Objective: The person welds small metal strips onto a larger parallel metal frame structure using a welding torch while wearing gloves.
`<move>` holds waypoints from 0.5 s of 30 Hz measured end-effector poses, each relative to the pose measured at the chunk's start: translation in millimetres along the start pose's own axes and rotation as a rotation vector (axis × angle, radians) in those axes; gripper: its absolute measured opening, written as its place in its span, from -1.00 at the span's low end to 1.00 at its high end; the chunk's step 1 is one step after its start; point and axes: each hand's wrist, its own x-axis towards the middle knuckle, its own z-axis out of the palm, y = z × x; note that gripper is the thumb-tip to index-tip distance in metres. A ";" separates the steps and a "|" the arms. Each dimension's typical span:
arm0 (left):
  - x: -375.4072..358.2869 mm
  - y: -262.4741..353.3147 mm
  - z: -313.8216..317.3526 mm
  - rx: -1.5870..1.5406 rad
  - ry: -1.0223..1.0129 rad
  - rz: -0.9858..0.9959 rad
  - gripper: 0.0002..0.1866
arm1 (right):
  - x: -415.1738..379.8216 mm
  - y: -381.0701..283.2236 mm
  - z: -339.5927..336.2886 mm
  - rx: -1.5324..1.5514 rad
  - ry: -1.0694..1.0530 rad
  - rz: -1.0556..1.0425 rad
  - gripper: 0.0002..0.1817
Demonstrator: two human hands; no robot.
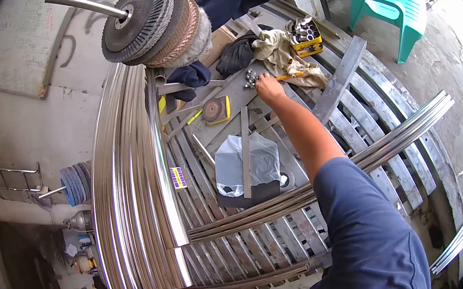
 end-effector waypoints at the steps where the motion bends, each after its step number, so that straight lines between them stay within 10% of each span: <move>1: -5.1 -2.6 1.6 0.010 -0.002 0.004 -0.15 | -0.9 -3.6 -3.0 0.064 -0.016 0.025 -0.72; 9: -30.6 -55.2 50.4 0.546 0.188 0.157 -0.11 | -113.2 -83.3 -95.8 0.517 0.082 0.002 -0.80; 11: 24.4 -16.4 -26.8 -0.094 0.135 0.144 -0.31 | -169.5 -101.9 -149.5 0.711 0.166 -0.045 -0.79; 15: 80.5 40.7 -100.9 -0.325 0.373 0.349 -0.51 | -311.0 -130.6 -231.4 0.917 0.101 0.106 -0.74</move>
